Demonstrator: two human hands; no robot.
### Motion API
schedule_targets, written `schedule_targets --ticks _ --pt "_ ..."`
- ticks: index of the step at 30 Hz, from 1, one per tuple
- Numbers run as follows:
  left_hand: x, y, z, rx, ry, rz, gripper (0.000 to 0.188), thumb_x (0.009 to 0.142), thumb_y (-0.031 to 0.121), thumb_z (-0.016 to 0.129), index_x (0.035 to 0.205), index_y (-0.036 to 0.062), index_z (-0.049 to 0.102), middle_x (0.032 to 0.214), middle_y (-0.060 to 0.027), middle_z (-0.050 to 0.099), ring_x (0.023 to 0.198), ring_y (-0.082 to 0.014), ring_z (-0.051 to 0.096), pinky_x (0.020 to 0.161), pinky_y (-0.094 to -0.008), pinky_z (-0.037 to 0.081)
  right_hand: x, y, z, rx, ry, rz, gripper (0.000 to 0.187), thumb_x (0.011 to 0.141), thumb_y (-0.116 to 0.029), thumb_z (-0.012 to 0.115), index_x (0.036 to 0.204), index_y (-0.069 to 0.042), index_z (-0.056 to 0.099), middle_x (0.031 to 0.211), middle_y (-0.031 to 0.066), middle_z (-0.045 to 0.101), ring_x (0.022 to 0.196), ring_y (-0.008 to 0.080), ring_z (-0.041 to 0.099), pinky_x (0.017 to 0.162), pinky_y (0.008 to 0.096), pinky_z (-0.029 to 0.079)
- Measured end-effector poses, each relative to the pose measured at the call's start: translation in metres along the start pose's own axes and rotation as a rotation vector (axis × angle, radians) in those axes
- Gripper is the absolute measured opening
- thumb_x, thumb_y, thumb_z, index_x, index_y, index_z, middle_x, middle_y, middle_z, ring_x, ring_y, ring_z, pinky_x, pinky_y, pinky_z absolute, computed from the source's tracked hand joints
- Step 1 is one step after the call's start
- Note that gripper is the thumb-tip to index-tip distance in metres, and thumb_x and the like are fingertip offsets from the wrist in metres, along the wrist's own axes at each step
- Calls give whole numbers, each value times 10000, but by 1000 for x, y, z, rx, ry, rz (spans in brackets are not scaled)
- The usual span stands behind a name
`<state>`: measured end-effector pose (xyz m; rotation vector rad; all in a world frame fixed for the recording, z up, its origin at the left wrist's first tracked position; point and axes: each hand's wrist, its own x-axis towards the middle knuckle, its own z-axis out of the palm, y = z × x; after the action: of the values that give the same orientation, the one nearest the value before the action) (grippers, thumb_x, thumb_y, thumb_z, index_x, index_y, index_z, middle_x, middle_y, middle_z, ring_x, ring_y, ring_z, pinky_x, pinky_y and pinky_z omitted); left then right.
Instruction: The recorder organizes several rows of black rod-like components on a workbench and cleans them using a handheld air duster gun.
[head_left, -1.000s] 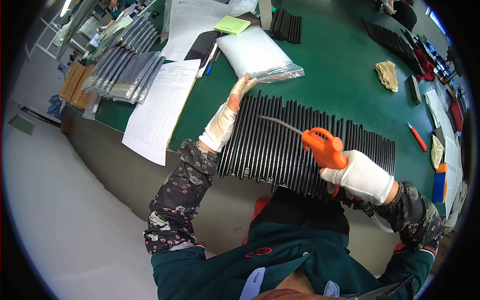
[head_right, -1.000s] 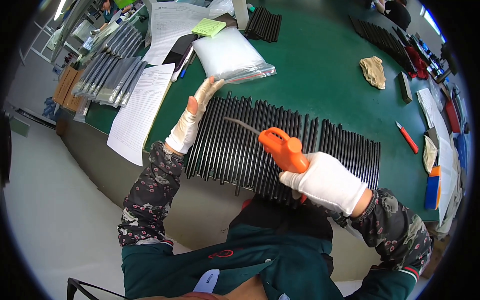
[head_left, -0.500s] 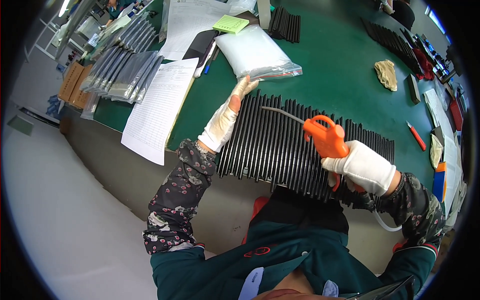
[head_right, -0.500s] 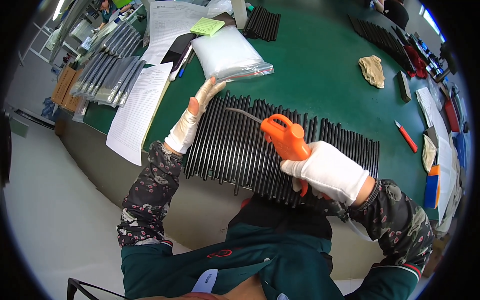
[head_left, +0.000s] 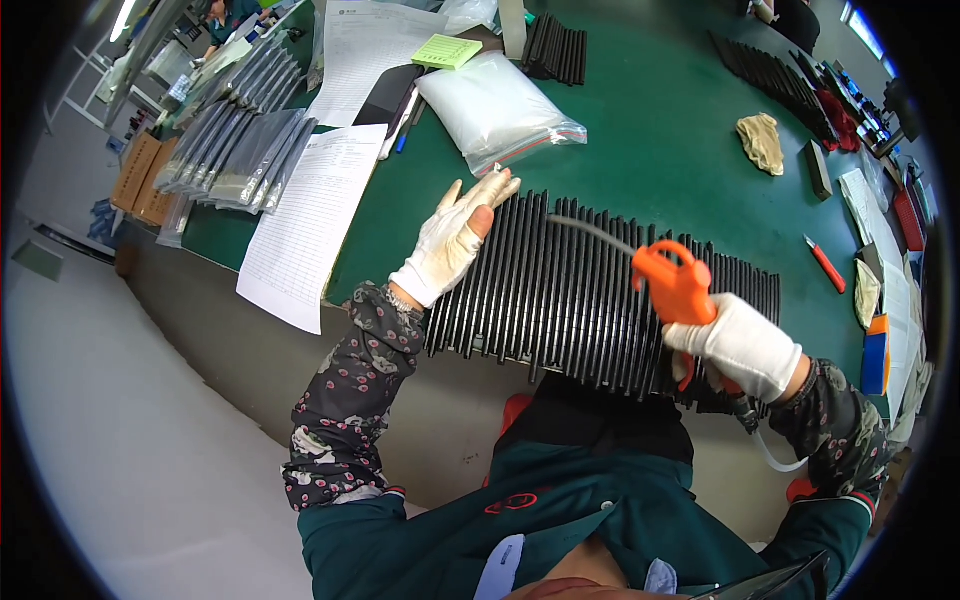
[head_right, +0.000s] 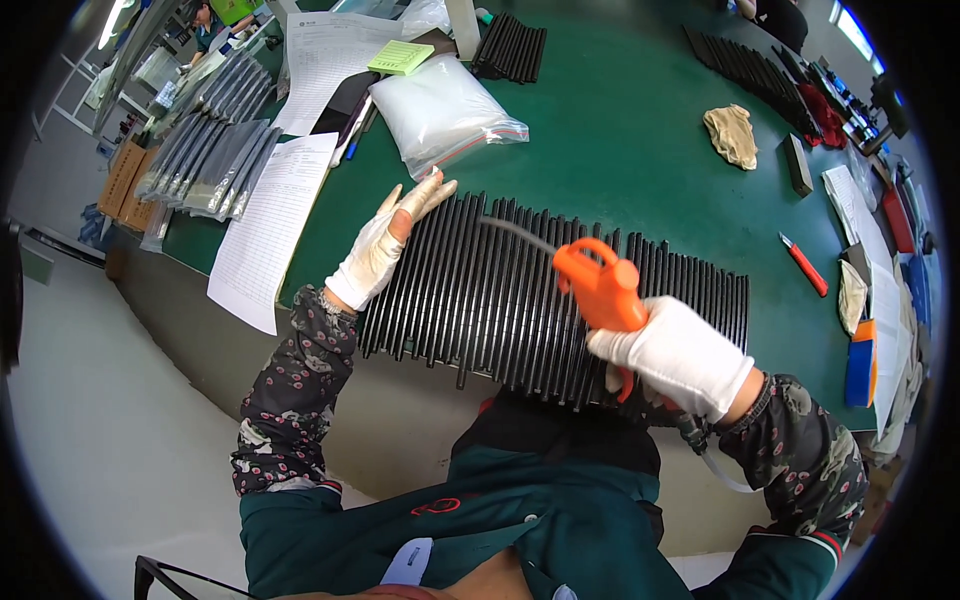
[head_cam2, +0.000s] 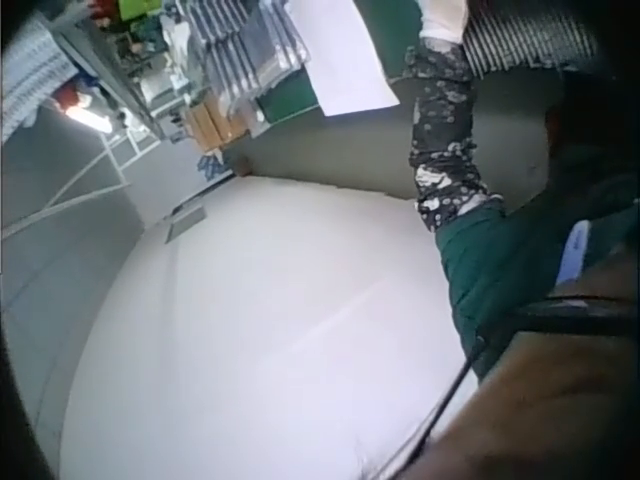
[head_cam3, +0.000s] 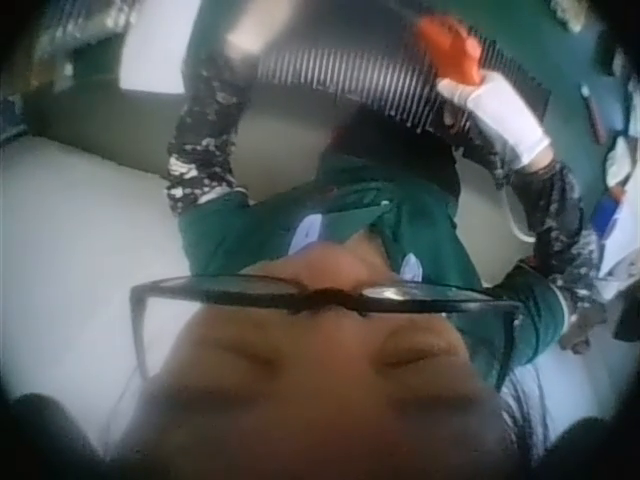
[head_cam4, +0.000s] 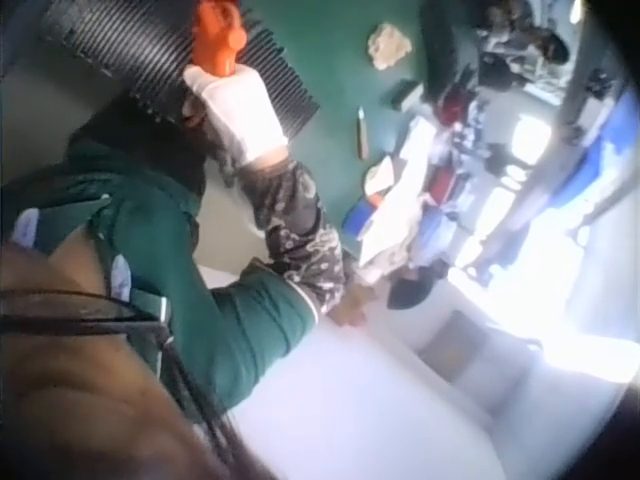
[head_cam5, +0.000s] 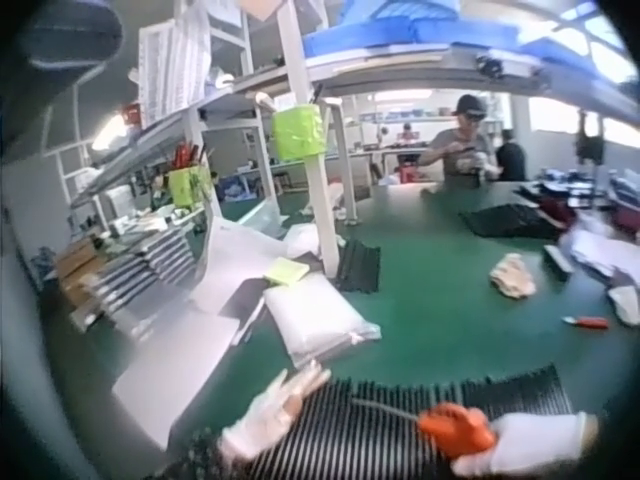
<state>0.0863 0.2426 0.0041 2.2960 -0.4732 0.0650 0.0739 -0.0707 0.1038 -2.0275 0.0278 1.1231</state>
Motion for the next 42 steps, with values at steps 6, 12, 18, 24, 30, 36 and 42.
schedule_targets --ticks 6,12,18,24,30,36,42 --pt "0 3 0 111 -22 -19 903 838 732 85 1445 77 223 1437 -58 385 1390 -199 224 1142 -434 62 0 -5 0 -2 -1 41 242 852 -265 621 866 -24 602 592 33 593 393 82 464 366 231 367" --pt "0 5 -2 123 -34 -23 913 828 742 75 1446 86 225 1441 -48 379 1390 -202 222 1141 -440 63 0 0 -1 52 6 -5 240 857 -267 616 847 -27 605 593 33 594 395 81 465 368 232 369" --pt "-1 3 -3 46 -24 -23 910 822 751 95 1447 104 234 1432 -61 392 1389 -200 227 1141 -438 48 -5 2 7 -4 -49 31 256 845 -265 636 843 -10 618 584 25 596 407 77 479 378 227 377" --pt "1 -4 0 -38 -29 -33 915 824 749 85 1443 92 241 1426 -96 393 1386 -181 231 1143 -427 10 9 -4 13 10 -89 -29 279 851 -288 625 827 -11 611 597 29 601 403 80 468 374 235 376" --pt "0 3 -3 -51 -26 -45 924 830 740 72 1441 65 230 1416 -116 402 1383 -179 241 1146 -404 20 13 -14 20 49 -78 -80 295 853 -306 612 777 -21 604 589 34 589 398 95 468 372 243 378" --pt "0 2 -3 -49 -15 -55 953 818 755 66 1440 51 222 1414 -116 405 1382 -183 243 1145 -403 30 17 -11 24 -42 -174 -41 294 857 -293 613 792 -6 597 582 39 592 396 98 479 368 247 385" --pt "0 3 -3 -47 -23 -51 965 815 756 56 1438 38 220 1410 -128 407 1380 -184 248 1146 -404 25 19 -14 24 -2 -143 -59 320 856 -321 597 763 -15 590 590 38 591 392 98 476 367 241 377"
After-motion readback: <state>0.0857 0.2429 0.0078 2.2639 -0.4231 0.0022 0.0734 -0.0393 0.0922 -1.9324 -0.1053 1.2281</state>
